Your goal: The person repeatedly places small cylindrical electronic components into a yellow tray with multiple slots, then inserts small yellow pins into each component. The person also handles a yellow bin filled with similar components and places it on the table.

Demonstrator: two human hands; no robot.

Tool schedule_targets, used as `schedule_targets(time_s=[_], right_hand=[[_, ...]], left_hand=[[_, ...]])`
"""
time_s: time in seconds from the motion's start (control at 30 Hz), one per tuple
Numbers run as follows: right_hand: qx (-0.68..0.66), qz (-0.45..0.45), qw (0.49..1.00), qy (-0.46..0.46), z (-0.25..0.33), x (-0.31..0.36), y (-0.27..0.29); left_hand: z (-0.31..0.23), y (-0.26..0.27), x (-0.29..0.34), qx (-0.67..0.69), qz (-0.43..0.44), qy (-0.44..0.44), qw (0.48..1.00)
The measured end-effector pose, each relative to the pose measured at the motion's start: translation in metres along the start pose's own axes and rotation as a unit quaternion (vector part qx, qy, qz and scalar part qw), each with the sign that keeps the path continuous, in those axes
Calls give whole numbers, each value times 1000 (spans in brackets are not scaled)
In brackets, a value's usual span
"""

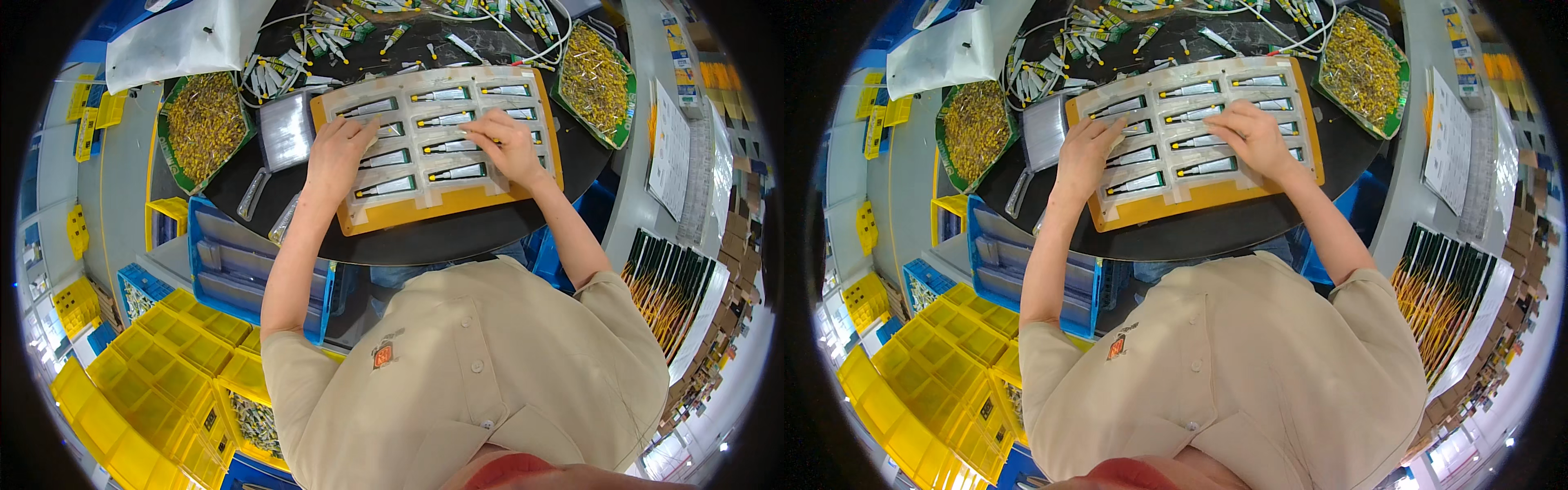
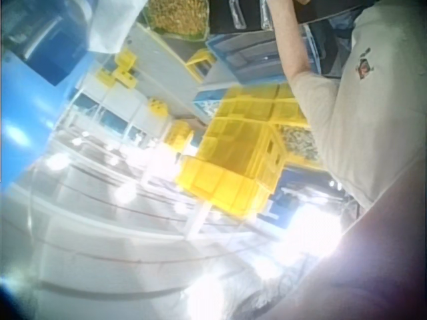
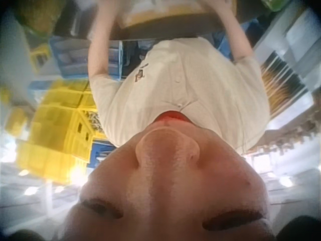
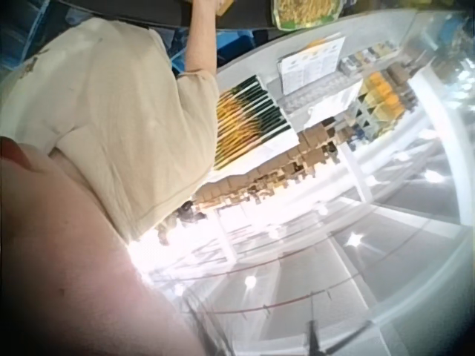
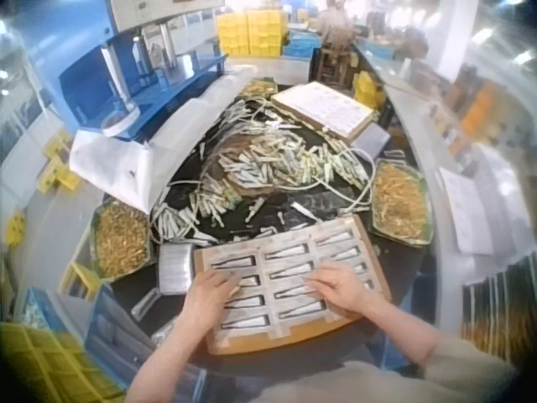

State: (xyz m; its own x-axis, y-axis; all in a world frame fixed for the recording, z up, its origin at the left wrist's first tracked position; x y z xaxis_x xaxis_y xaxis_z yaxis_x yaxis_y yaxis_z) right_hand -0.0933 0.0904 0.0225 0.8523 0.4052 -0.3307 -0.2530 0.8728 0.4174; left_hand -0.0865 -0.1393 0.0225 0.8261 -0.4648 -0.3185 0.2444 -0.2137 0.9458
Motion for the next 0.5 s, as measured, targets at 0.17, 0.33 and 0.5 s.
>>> schedule_targets(time_s=[0.17,0.33,0.5], right_hand=[[-24,-44,998,40,1,-59,-41],[118,14,981,152,2,-93,-100],[135,0,975,177,8,-88,-91]], left_hand=[[11,23,15,70,-48,77,993],[-14,18,35,112,-86,84,986],[-21,3,41,77,-51,114,989]])
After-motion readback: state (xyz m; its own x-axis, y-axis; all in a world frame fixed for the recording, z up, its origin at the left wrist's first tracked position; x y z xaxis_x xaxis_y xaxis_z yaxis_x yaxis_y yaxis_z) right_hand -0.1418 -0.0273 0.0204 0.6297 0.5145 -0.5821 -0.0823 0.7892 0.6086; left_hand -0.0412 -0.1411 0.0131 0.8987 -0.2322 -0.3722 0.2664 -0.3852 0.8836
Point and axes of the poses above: each hand's wrist, its own x-axis away from the middle knuckle, its own y-axis out of the back of the hand, z = x × y, the point moved 9 cm from there along -x, towards the middle knuckle, and after that the axes turned 15 degrees about -x, right-handed, at the moved point
